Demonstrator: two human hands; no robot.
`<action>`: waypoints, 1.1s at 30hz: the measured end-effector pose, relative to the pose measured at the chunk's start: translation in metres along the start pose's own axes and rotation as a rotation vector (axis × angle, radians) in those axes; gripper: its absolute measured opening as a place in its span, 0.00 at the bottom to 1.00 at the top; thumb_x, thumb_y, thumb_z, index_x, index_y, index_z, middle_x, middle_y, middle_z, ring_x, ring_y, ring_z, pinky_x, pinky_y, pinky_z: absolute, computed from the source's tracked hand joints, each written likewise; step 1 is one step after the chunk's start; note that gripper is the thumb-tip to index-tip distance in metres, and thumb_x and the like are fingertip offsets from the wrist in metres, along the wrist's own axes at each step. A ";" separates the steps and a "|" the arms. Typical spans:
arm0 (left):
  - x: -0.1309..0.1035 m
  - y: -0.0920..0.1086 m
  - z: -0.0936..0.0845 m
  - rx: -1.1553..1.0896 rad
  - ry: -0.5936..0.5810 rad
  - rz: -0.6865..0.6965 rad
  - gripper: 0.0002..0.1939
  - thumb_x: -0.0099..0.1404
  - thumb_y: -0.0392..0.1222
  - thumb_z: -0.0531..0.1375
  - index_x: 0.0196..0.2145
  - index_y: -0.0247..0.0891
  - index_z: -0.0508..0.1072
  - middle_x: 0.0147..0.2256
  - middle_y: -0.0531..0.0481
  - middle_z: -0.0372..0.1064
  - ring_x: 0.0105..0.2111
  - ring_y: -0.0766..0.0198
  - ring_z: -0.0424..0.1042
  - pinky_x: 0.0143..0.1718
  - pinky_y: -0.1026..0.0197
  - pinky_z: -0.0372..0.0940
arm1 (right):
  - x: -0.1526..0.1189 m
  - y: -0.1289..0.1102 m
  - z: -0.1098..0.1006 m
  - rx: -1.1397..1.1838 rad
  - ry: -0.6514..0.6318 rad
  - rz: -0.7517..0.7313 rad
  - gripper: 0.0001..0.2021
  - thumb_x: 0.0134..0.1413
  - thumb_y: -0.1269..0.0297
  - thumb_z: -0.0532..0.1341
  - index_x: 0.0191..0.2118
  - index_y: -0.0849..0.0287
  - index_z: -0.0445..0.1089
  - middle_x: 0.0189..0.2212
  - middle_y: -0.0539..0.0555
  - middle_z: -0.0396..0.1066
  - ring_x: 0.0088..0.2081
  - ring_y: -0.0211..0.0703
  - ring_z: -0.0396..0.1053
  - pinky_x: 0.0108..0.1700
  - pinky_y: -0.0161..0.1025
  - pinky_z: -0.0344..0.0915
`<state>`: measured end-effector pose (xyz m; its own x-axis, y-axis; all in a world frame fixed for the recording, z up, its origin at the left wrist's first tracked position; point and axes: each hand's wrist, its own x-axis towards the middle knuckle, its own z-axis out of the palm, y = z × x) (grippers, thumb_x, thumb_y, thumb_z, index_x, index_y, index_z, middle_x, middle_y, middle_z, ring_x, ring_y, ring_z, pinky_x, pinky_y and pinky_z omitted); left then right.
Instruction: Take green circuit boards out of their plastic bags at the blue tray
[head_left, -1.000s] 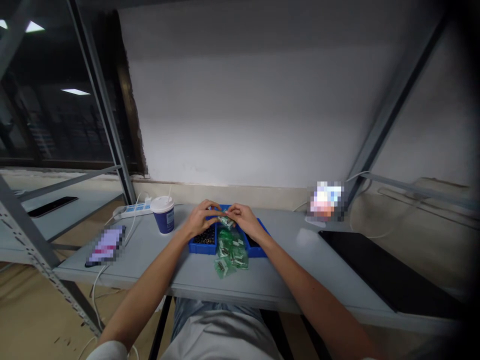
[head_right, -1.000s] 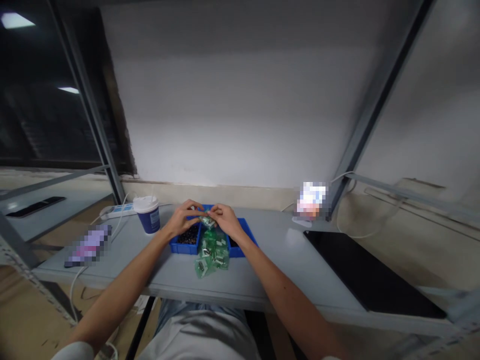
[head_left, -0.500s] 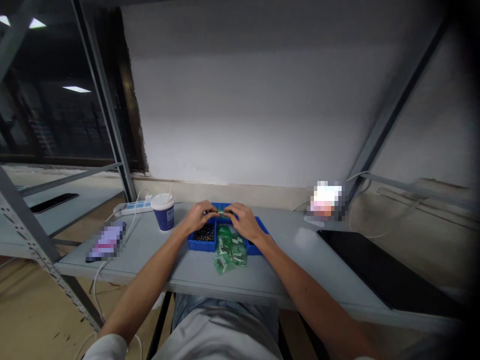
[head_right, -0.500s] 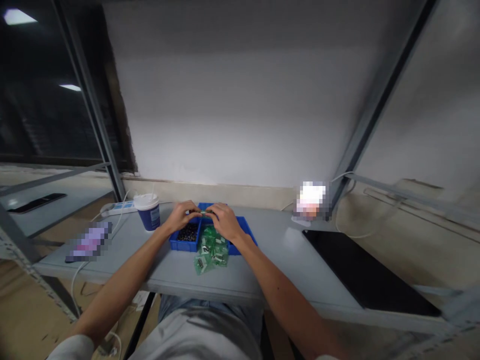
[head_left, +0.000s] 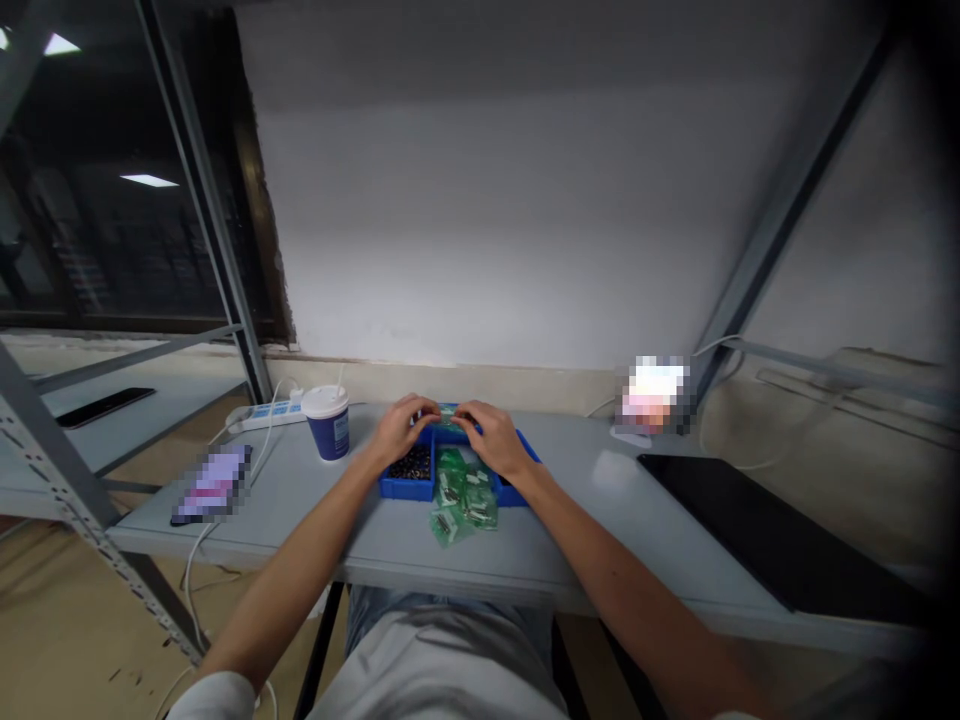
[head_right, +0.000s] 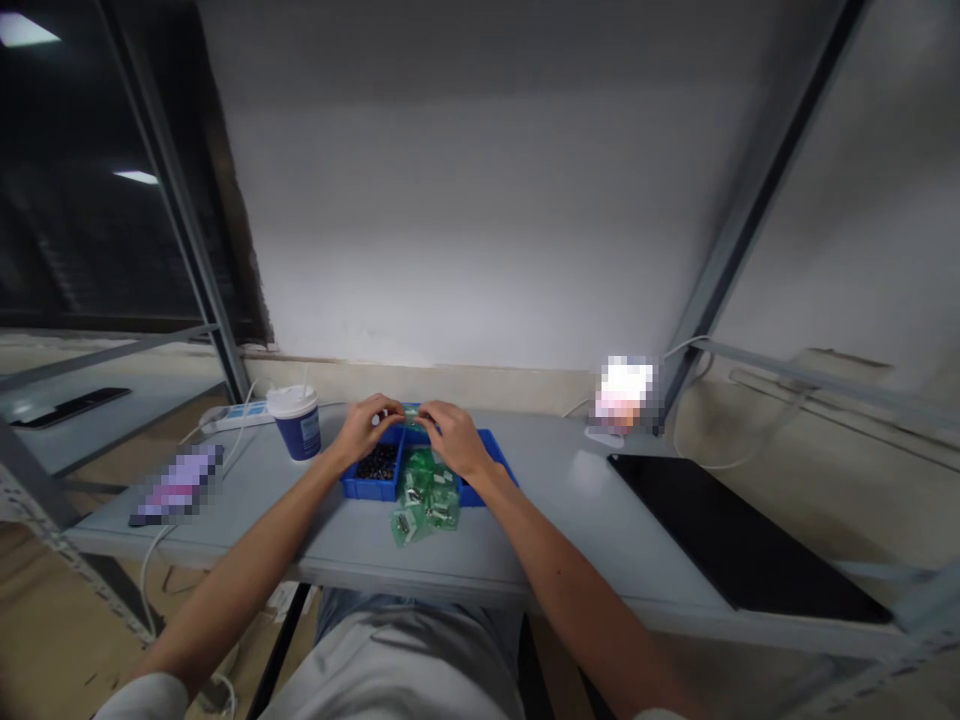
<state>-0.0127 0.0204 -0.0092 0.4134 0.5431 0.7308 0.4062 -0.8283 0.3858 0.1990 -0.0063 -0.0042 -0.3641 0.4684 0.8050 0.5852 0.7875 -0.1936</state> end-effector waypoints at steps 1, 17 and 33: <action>0.000 0.000 0.000 0.002 0.010 0.013 0.07 0.69 0.43 0.58 0.38 0.38 0.73 0.34 0.50 0.71 0.35 0.65 0.69 0.39 0.62 0.64 | 0.000 0.000 -0.001 0.011 -0.006 -0.011 0.05 0.63 0.66 0.57 0.39 0.57 0.69 0.33 0.54 0.73 0.36 0.44 0.70 0.42 0.42 0.67; 0.002 0.000 -0.002 0.105 0.098 0.053 0.09 0.67 0.44 0.59 0.41 0.40 0.77 0.34 0.47 0.71 0.36 0.61 0.66 0.37 0.59 0.65 | -0.002 0.009 0.000 -0.054 0.001 -0.070 0.07 0.64 0.69 0.54 0.41 0.56 0.70 0.42 0.57 0.72 0.46 0.47 0.69 0.50 0.47 0.67; 0.000 -0.002 0.003 0.026 0.117 -0.010 0.10 0.71 0.41 0.54 0.42 0.39 0.75 0.37 0.47 0.71 0.36 0.64 0.69 0.40 0.60 0.67 | -0.002 -0.003 -0.002 0.019 0.047 -0.001 0.12 0.63 0.71 0.50 0.48 0.56 0.67 0.38 0.56 0.74 0.39 0.44 0.71 0.45 0.43 0.67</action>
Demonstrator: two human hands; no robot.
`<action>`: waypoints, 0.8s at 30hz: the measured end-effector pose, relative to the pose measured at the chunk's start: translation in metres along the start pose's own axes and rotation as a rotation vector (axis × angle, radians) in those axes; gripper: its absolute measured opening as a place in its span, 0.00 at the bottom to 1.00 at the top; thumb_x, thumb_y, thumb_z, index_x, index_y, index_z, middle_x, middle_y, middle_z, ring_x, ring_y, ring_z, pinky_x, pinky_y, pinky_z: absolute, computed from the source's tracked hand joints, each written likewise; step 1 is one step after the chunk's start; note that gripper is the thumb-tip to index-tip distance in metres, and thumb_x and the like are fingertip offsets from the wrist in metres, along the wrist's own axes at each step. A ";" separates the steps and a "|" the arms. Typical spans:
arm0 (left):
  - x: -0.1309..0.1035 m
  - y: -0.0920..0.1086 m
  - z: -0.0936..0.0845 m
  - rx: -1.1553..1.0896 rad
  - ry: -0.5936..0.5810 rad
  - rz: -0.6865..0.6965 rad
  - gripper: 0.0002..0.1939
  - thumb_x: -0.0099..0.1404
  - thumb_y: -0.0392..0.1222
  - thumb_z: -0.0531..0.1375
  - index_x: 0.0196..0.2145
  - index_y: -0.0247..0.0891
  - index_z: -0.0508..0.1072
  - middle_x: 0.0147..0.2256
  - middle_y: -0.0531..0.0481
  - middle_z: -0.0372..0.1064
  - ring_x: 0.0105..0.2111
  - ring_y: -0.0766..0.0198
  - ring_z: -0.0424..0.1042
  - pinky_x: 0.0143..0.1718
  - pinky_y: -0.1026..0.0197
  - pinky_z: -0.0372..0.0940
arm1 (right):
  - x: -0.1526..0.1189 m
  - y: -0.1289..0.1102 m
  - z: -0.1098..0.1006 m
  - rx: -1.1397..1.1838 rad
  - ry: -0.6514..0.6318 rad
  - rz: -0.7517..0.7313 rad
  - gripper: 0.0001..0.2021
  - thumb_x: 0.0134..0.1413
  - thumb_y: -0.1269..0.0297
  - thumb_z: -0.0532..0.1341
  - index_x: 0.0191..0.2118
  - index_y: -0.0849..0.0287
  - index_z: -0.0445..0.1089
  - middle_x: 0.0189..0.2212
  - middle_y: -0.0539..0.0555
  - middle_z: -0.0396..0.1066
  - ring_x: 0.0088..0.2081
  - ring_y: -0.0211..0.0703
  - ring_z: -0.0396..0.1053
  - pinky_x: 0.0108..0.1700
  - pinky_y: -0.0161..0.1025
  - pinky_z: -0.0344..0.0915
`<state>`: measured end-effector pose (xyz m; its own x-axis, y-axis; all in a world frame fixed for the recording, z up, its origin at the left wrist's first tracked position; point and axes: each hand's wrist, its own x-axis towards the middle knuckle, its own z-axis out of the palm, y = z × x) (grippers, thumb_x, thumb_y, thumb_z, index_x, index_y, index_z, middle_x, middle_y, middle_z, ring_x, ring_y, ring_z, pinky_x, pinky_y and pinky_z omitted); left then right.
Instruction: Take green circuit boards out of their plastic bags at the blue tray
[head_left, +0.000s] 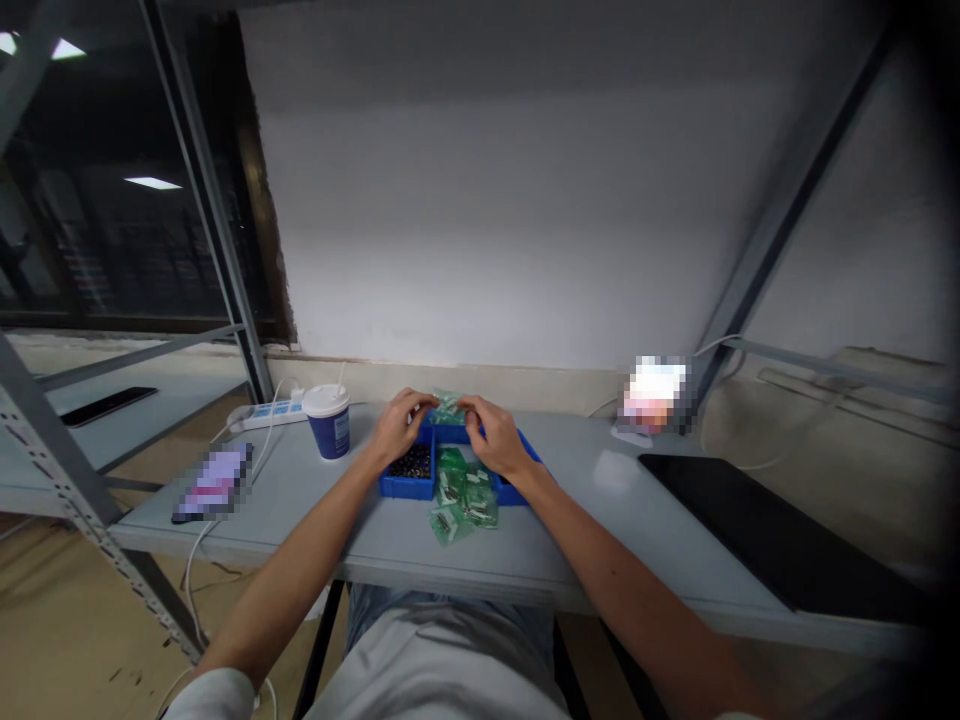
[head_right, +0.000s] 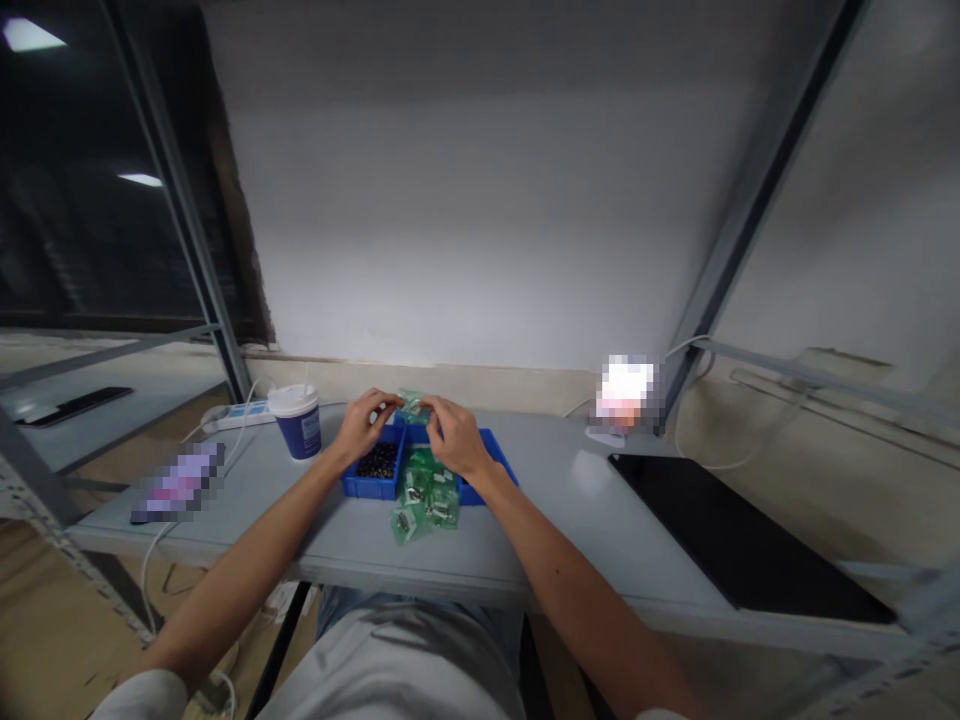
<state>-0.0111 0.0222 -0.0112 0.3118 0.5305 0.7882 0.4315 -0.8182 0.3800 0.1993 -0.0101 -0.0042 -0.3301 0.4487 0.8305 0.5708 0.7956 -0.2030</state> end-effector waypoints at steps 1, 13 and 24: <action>0.000 0.000 0.000 -0.001 0.006 0.004 0.10 0.71 0.40 0.54 0.42 0.39 0.75 0.37 0.47 0.71 0.36 0.64 0.69 0.41 0.60 0.67 | 0.000 0.001 0.000 0.009 0.013 -0.001 0.14 0.63 0.72 0.49 0.49 0.56 0.66 0.40 0.56 0.74 0.40 0.44 0.71 0.46 0.44 0.67; 0.002 0.000 -0.002 0.018 -0.010 0.058 0.09 0.68 0.42 0.59 0.44 0.39 0.76 0.37 0.47 0.73 0.37 0.63 0.68 0.37 0.61 0.66 | 0.002 0.005 0.001 -0.005 0.078 -0.014 0.09 0.65 0.65 0.54 0.46 0.55 0.70 0.40 0.56 0.74 0.43 0.45 0.71 0.47 0.45 0.67; 0.000 0.000 0.000 -0.037 0.088 -0.014 0.09 0.65 0.45 0.63 0.39 0.37 0.72 0.35 0.50 0.73 0.30 0.67 0.68 0.34 0.63 0.65 | 0.004 -0.001 -0.001 -0.019 0.101 0.000 0.09 0.65 0.62 0.55 0.41 0.55 0.72 0.35 0.55 0.72 0.38 0.44 0.70 0.43 0.42 0.67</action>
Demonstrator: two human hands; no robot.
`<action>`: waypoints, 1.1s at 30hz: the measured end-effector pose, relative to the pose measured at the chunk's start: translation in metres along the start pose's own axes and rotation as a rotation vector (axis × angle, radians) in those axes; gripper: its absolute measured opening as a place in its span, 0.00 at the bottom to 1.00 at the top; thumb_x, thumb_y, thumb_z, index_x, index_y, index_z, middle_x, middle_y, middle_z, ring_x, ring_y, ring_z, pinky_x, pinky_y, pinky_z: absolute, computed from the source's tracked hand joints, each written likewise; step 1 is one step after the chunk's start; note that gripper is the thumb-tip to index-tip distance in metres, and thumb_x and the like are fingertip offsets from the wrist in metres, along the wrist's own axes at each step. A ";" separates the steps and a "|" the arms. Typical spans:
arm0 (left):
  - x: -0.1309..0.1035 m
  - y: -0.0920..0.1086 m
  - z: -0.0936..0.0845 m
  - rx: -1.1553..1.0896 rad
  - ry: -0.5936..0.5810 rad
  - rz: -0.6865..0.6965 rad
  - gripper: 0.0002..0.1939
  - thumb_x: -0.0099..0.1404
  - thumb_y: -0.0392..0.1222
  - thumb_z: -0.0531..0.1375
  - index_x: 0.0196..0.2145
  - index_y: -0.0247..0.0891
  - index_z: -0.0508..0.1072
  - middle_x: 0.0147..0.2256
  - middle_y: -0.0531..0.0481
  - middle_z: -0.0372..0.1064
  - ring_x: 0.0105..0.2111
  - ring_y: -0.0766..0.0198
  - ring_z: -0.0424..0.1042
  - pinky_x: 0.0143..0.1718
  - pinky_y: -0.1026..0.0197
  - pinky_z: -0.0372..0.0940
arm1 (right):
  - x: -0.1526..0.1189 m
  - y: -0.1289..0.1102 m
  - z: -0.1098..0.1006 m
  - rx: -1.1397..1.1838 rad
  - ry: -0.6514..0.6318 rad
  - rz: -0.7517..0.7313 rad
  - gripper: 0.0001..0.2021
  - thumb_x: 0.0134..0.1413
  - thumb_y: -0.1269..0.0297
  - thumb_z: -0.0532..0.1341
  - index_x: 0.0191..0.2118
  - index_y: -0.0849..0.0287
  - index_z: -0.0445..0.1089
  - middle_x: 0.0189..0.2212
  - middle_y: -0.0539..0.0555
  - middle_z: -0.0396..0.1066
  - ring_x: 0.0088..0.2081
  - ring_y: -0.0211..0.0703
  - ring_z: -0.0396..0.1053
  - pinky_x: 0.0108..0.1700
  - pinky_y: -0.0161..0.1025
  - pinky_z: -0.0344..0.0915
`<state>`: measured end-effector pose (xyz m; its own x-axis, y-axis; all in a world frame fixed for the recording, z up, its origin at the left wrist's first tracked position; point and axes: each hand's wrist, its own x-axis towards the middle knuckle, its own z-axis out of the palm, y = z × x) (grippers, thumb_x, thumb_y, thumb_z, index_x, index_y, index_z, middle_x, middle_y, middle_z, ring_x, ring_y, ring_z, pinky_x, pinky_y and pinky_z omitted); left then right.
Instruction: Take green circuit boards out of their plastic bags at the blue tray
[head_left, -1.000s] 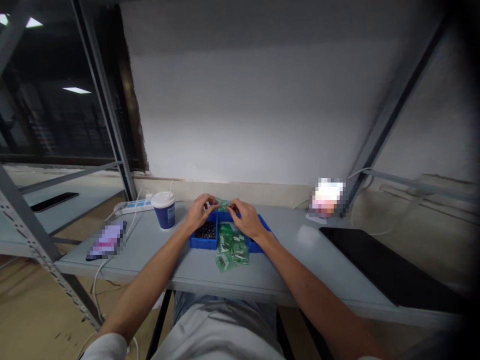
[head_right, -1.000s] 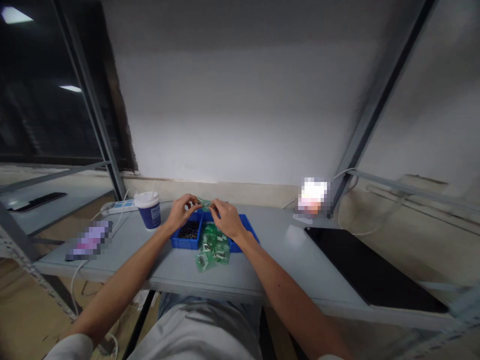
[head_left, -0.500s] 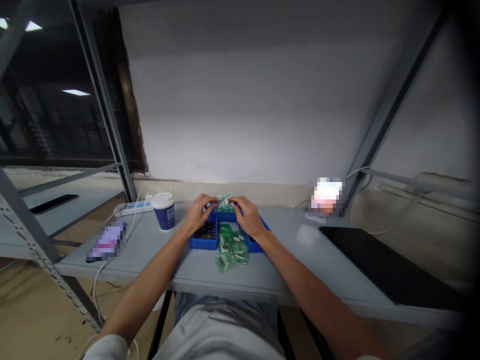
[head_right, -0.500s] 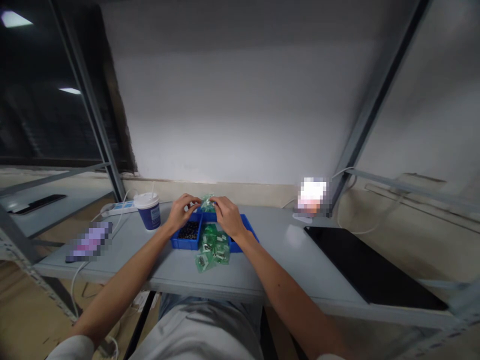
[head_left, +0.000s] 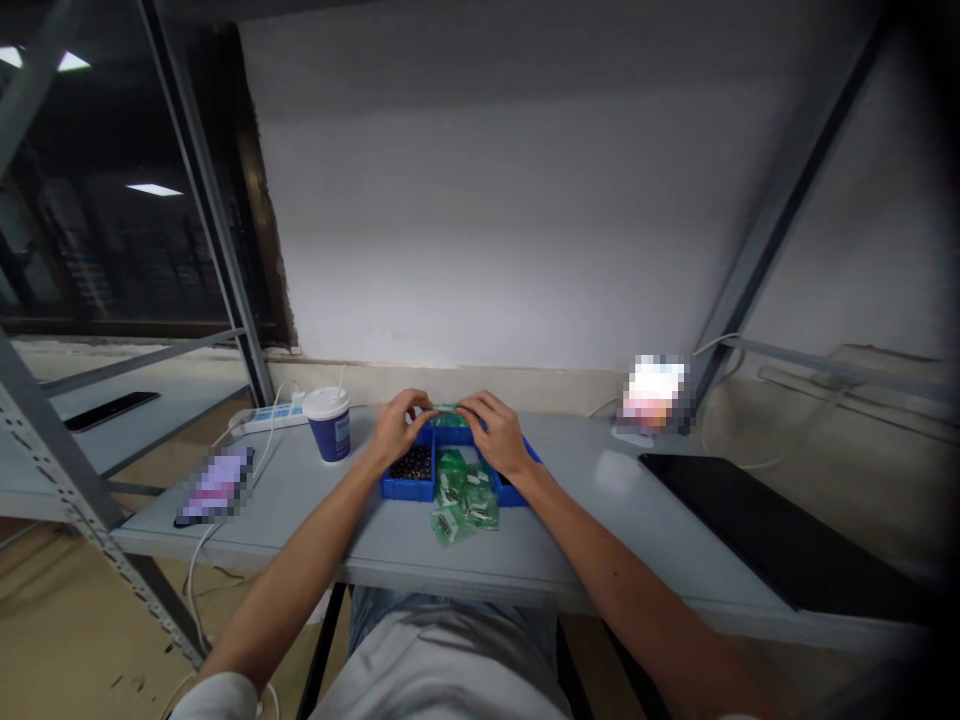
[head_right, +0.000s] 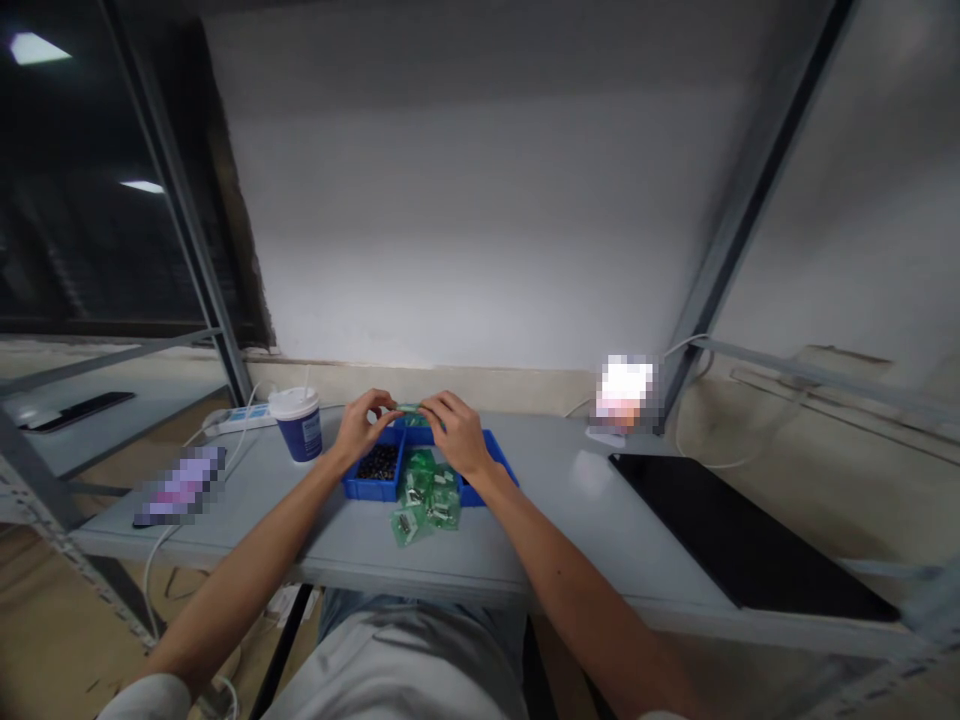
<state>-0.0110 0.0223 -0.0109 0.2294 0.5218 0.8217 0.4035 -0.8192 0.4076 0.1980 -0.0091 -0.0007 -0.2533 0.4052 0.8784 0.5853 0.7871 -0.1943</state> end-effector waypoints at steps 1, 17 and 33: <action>0.000 0.000 0.000 -0.014 0.013 -0.018 0.09 0.64 0.45 0.63 0.39 0.37 0.71 0.34 0.51 0.72 0.30 0.67 0.67 0.33 0.63 0.65 | -0.001 0.001 0.001 0.007 -0.001 0.017 0.09 0.65 0.61 0.55 0.41 0.56 0.71 0.34 0.55 0.72 0.37 0.43 0.70 0.42 0.41 0.67; 0.002 0.002 -0.005 0.068 -0.070 0.073 0.07 0.67 0.41 0.60 0.41 0.40 0.77 0.35 0.47 0.73 0.36 0.61 0.66 0.37 0.60 0.66 | -0.003 -0.003 -0.001 0.006 -0.003 -0.019 0.09 0.61 0.69 0.53 0.43 0.56 0.69 0.33 0.53 0.74 0.31 0.40 0.69 0.39 0.39 0.67; 0.000 0.009 -0.002 -0.030 -0.047 -0.058 0.15 0.66 0.45 0.61 0.48 0.40 0.68 0.33 0.52 0.75 0.30 0.67 0.70 0.35 0.63 0.66 | 0.000 0.001 0.001 -0.008 0.014 0.056 0.08 0.65 0.63 0.54 0.40 0.56 0.70 0.36 0.56 0.72 0.36 0.43 0.69 0.42 0.41 0.66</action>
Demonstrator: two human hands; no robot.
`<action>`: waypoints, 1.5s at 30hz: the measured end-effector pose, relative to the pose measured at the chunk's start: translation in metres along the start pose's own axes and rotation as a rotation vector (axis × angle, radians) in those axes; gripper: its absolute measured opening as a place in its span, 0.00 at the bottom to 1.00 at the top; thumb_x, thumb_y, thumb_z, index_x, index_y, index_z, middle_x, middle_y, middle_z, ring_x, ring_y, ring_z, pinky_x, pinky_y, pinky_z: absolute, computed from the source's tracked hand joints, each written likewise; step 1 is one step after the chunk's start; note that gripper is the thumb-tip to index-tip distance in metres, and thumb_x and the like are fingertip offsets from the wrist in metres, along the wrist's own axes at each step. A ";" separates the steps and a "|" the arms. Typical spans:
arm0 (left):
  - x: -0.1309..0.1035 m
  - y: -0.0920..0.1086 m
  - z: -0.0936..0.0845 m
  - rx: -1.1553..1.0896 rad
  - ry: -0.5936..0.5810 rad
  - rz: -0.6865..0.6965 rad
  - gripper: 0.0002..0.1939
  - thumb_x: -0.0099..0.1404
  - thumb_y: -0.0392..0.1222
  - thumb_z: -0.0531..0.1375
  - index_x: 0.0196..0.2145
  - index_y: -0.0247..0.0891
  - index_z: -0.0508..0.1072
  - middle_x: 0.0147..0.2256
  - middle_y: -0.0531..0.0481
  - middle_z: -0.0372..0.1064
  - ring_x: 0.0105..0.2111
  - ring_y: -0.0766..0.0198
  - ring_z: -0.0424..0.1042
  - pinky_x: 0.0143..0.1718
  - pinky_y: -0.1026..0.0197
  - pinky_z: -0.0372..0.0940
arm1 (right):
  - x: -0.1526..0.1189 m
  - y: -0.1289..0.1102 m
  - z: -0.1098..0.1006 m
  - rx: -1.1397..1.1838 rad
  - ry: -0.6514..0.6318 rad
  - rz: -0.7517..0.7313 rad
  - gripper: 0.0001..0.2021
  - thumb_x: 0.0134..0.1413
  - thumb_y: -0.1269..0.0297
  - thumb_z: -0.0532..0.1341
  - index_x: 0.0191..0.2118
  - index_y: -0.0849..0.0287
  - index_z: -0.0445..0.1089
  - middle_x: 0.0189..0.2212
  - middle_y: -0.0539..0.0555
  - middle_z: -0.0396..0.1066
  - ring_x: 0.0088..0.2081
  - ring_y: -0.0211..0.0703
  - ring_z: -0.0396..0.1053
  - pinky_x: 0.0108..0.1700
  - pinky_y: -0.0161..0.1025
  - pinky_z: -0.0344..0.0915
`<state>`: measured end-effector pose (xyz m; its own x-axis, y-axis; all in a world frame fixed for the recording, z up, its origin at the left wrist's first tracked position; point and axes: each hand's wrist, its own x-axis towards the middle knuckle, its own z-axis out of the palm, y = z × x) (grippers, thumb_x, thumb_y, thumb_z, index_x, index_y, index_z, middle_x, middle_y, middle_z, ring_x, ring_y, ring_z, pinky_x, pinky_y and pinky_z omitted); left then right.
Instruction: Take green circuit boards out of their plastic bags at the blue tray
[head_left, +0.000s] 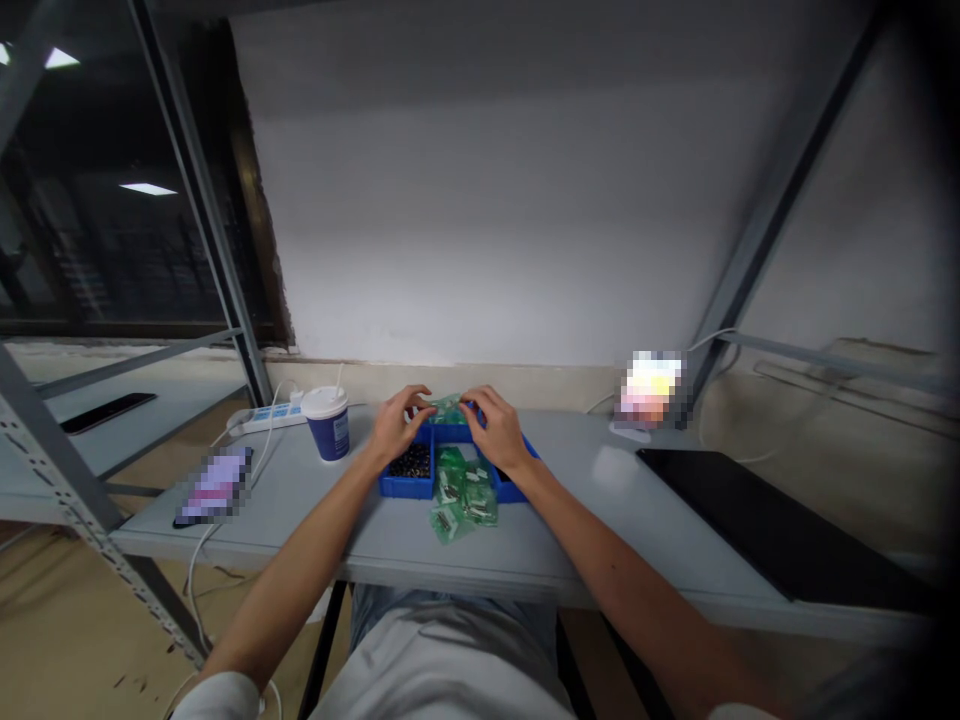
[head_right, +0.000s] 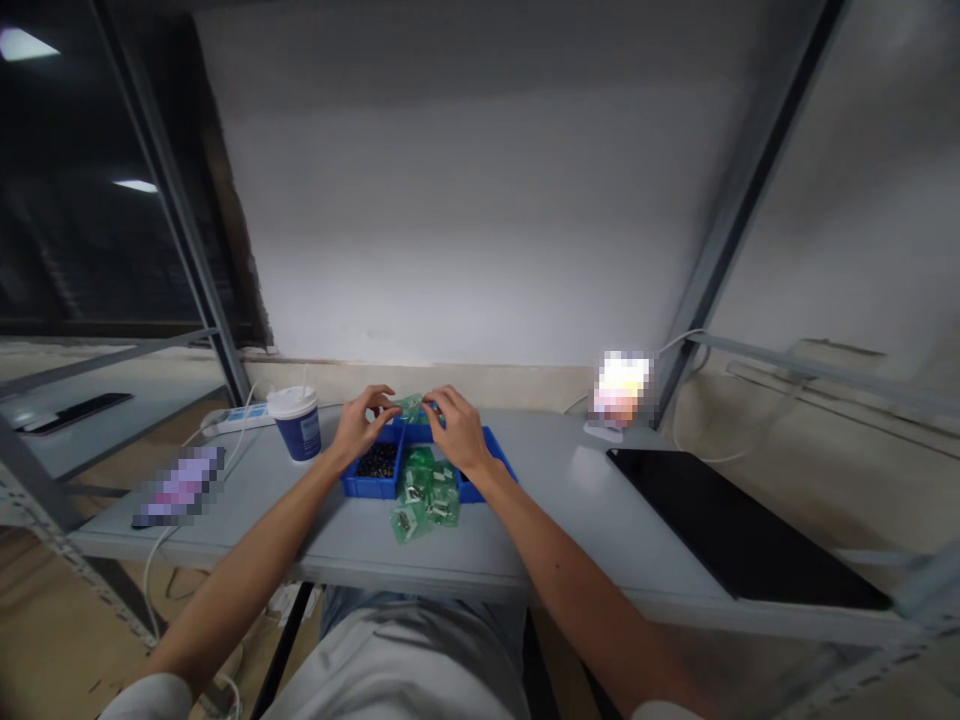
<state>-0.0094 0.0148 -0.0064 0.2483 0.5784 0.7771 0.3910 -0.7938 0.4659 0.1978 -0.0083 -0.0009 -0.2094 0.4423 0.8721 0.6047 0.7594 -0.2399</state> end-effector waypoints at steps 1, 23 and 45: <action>0.000 0.001 0.000 -0.013 -0.008 -0.010 0.15 0.66 0.45 0.61 0.49 0.40 0.67 0.33 0.53 0.75 0.30 0.67 0.71 0.34 0.64 0.66 | 0.000 0.001 0.001 0.006 0.004 0.020 0.08 0.64 0.63 0.54 0.39 0.56 0.70 0.36 0.55 0.72 0.36 0.43 0.69 0.42 0.40 0.66; 0.000 -0.005 0.001 0.089 -0.010 -0.087 0.12 0.71 0.45 0.53 0.49 0.41 0.68 0.37 0.49 0.74 0.32 0.66 0.70 0.34 0.63 0.64 | 0.046 0.063 0.039 0.026 -0.462 0.608 0.06 0.50 0.66 0.64 0.29 0.64 0.75 0.27 0.58 0.76 0.32 0.43 0.72 0.37 0.35 0.64; 0.000 -0.004 0.002 0.156 -0.204 0.010 0.13 0.72 0.45 0.52 0.44 0.40 0.74 0.36 0.48 0.73 0.36 0.62 0.69 0.40 0.60 0.65 | 0.004 0.003 0.017 -0.133 -1.176 0.016 0.15 0.44 0.53 0.71 0.34 0.59 0.76 0.30 0.51 0.75 0.36 0.43 0.69 0.42 0.37 0.56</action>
<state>-0.0090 0.0183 -0.0089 0.4203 0.6094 0.6722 0.5161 -0.7699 0.3753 0.1858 0.0044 -0.0057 -0.7374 0.6712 -0.0760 0.6743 0.7251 -0.1399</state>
